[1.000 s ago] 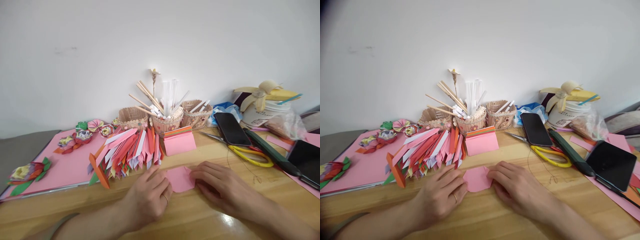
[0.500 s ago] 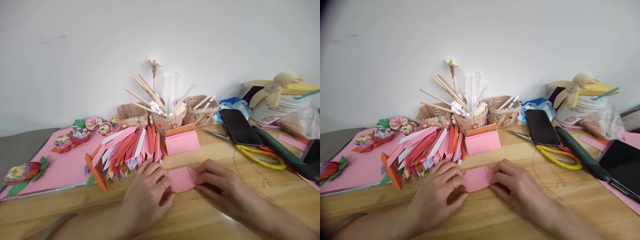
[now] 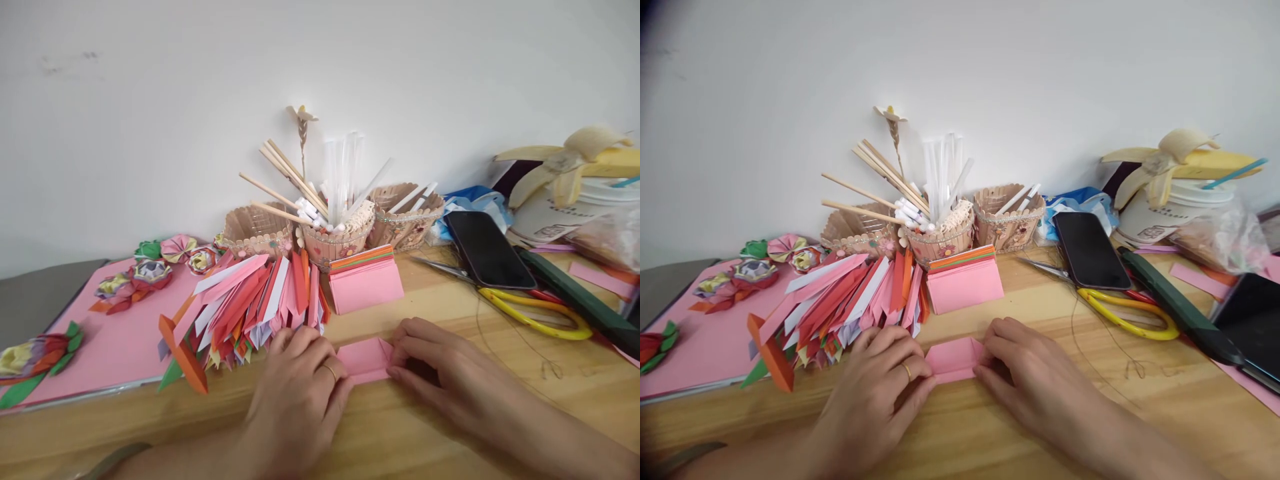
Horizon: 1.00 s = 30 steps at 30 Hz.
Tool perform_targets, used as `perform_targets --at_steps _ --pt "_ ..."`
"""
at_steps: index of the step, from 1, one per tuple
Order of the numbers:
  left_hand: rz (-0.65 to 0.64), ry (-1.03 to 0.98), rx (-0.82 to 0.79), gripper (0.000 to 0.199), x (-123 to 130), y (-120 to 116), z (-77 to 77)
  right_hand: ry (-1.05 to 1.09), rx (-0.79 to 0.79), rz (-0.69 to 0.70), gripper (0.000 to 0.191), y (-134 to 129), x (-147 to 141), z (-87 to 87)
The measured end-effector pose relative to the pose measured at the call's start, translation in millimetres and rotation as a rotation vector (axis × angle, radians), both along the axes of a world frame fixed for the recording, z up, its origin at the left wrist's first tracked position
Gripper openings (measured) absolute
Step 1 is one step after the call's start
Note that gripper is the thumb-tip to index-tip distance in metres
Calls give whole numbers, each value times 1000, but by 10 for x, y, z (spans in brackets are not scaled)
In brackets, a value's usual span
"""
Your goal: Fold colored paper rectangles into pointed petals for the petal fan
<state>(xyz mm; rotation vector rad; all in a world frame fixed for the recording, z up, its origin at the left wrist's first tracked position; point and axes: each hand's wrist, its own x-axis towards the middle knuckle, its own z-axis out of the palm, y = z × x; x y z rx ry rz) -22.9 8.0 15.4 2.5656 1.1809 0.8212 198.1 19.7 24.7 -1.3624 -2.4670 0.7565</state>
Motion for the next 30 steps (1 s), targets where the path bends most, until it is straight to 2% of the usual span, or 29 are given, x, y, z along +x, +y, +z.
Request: perform_targets --at_steps 6,12,19,24,26,30 --pt "55 48 -5 16 33 22 -20 -125 33 -26 20 15 -13 -15" --pt "64 11 24 15 46 21 -31 -138 80 22 24 28 -2 -39" --pt "46 8 22 16 60 18 -11 -205 378 70 23 15 3 -119" --pt "74 49 40 12 65 27 -8 -235 489 111 29 33 -18 -117" --pt "35 74 106 13 58 21 -20 -239 508 119 32 36 -26 -111" --pt "-74 136 365 18 30 -11 -69 -228 546 110 33 24 -44 -106"
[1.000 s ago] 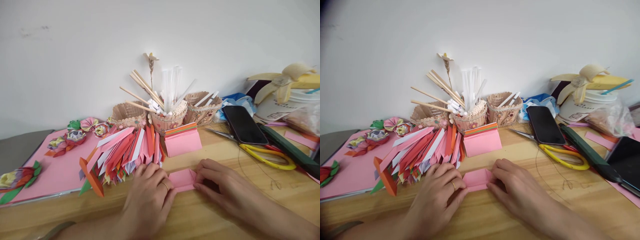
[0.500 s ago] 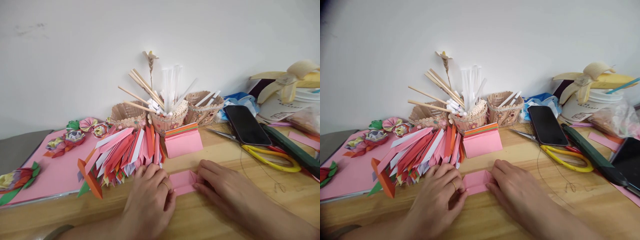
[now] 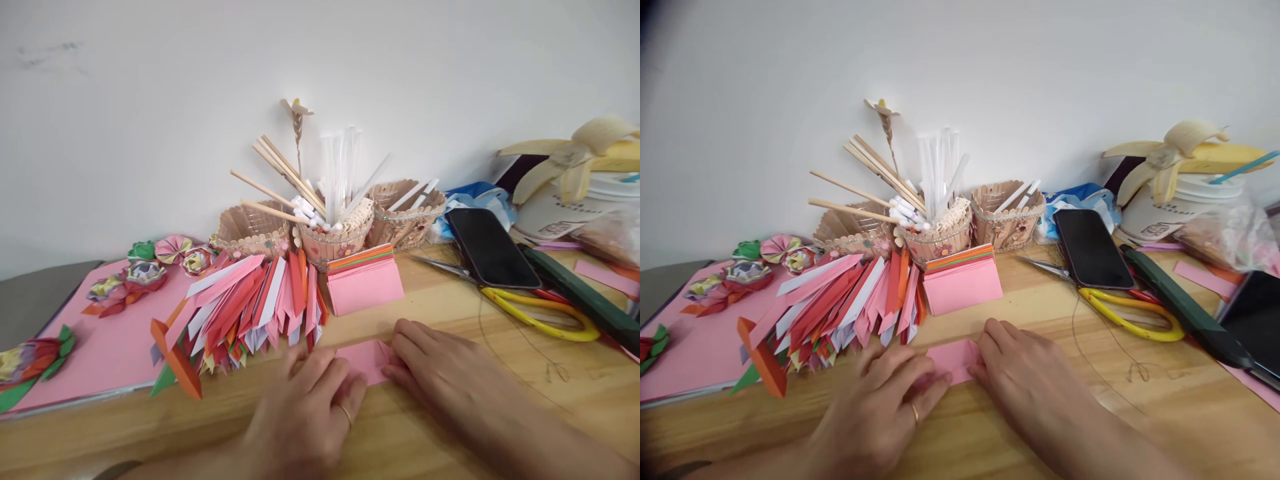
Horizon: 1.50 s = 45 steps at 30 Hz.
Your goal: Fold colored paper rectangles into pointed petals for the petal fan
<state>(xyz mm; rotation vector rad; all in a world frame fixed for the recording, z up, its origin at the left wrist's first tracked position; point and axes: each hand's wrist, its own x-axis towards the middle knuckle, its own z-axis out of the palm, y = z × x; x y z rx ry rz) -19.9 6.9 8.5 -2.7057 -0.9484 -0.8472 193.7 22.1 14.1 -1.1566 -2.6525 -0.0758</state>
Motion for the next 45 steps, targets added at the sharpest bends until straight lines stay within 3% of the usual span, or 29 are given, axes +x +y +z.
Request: perform_targets --at_steps 4,12,14,18,21,24,28,36,40,45 --pt "-8 50 129 31 -22 -40 -21 34 20 -33 33 -23 -18 -6" --pt "-13 71 175 40 -48 -81 -23 82 -107 -69 31 -41 6 -19" --pt "-18 70 197 46 -59 -87 -39 83 -99 2 33 -41 19 32" --pt "-37 78 207 43 -81 -96 -65 50 -25 296 41 -25 65 164" --pt "-29 89 201 36 -101 -106 -84 -22 -74 365 41 3 131 197" --pt "-30 113 194 30 -121 -113 -97 -64 -151 362 39 39 211 187" --pt "-35 125 185 25 -130 -110 -86 57 -245 295 32 78 299 206" --pt "-93 84 217 40 -144 -120 -49 83 -429 276 33 109 334 277" --pt "-159 76 239 38 -172 -138 -59 84 -435 266 35 105 326 319" --pt "-127 71 187 31 -163 -107 -48 15 -460 260 24 23 291 322"
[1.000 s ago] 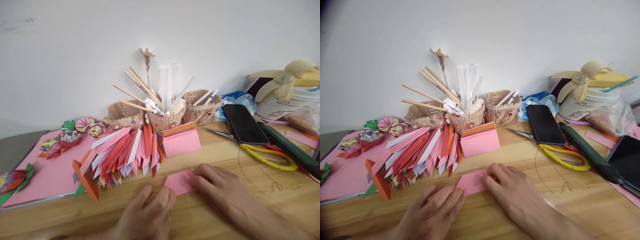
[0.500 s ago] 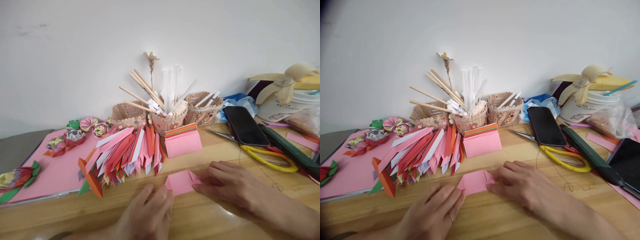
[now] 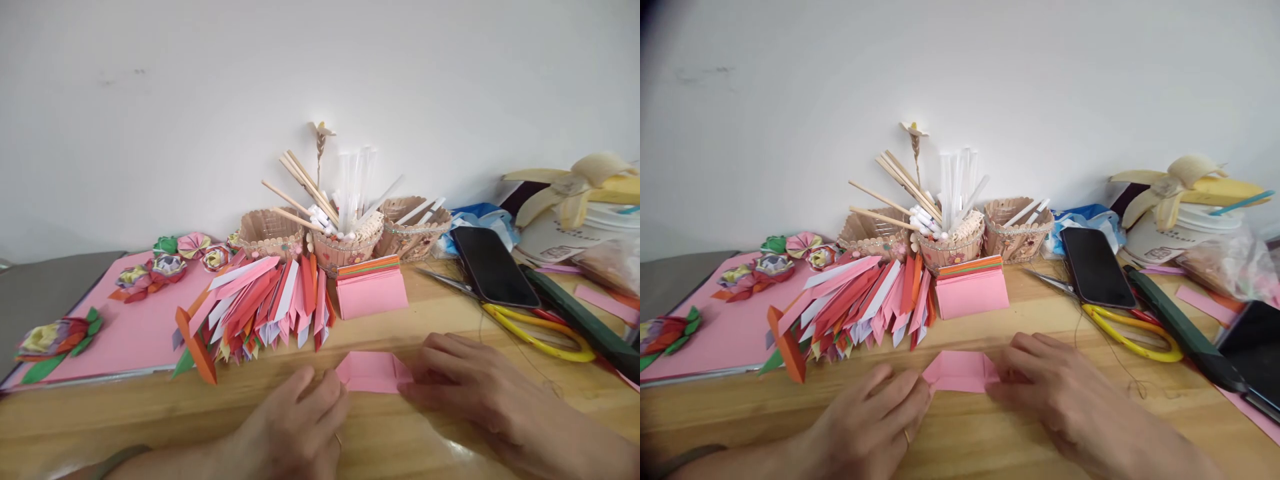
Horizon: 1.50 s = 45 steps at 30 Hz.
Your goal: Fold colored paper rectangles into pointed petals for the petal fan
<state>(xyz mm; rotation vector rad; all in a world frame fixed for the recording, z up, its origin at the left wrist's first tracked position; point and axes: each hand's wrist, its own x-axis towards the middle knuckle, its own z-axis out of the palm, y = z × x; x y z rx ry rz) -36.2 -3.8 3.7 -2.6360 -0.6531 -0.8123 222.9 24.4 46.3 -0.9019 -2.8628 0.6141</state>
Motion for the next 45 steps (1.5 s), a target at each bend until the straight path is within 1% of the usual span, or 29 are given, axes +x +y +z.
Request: perform_targets --at_steps 2,3,5,6,7,8,10,11,12,14,16,19,21,23,27,32,35,37,40,42,45 --pt "44 15 -34 28 18 31 28 8 7 32 20 -67 -75 -22" --pt "75 28 -80 25 28 45 49 17 11 69 19 -104 -131 -33" --pt "143 35 -238 21 51 63 97 51 12 144 17 -177 -268 -38" --pt "178 28 -337 21 63 67 120 86 -7 208 18 -206 -339 -29" --pt "203 24 -423 23 75 69 140 85 -28 205 20 -227 -404 -11" --pt "219 22 -493 25 86 70 155 98 -54 216 22 -238 -457 14" --pt "220 40 -565 28 100 77 168 116 -122 292 24 -229 -510 65" --pt "211 60 -583 30 102 85 166 134 -107 252 27 -212 -508 81" --pt "201 74 -592 33 101 96 160 166 -91 218 31 -190 -490 83" --pt "193 67 -597 37 90 118 139 175 51 59 37 -143 -425 39" --pt "195 12 -585 33 73 131 113 162 168 39 35 -108 -349 -54" --pt "155 -94 -551 12 51 123 81 100 279 -6 31 -89 -259 -200" --pt "119 -134 -527 19 44 113 67 73 345 -52 29 -94 -222 -253" --pt "104 -144 -501 24 43 108 61 61 383 -64 28 -104 -202 -261" --pt "110 -141 -450 26 40 119 55 118 350 -102 24 -126 -198 -218" --pt "110 -145 -437 23 13 138 32 200 272 -161 25 -132 -188 -202" --pt "95 -150 -469 22 14 127 38 220 234 -165 18 -124 -191 -209" --pt "121 -166 -494 16 29 105 57 225 212 -170 13 -115 -197 -214" --pt "183 -179 -524 7 57 73 91 231 190 -170 13 -103 -205 -224" --pt "197 -176 -548 8 65 63 107 248 166 -159 13 -96 -207 -233" --pt "193 -187 -582 9 59 64 117 282 84 -178 14 -80 -208 -245"
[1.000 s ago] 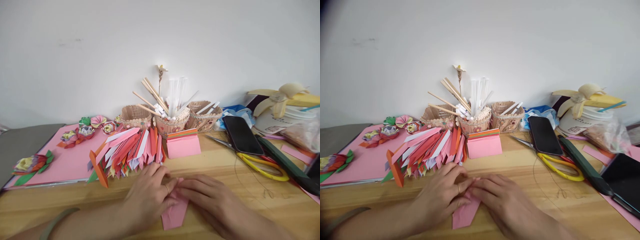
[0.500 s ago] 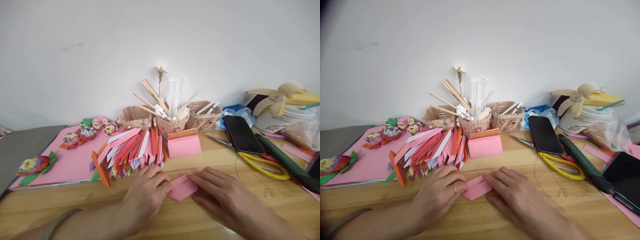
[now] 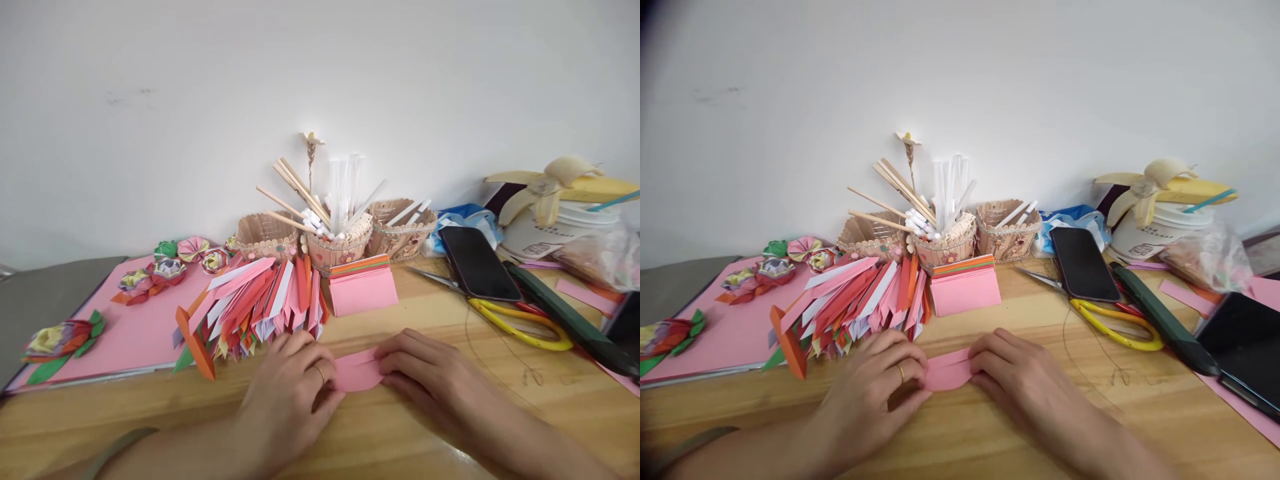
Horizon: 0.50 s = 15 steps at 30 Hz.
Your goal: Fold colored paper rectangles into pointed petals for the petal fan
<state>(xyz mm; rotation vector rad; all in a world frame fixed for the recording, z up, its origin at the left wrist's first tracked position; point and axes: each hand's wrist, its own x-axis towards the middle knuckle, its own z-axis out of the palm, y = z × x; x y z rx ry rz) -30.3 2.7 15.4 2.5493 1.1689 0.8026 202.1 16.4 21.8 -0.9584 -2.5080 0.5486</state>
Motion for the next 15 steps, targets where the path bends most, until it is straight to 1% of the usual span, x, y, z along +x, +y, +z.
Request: perform_targets --at_steps 7,12,15 --pt "19 -38 -21 9 -8 -4 10 65 -246 -70 12 53 8 -14" --pt "37 -52 -53 10 14 -20 15 112 -299 -128 16 77 -17 13" --pt "54 -64 -69 10 29 -31 10 119 -313 -169 18 89 -39 -3"
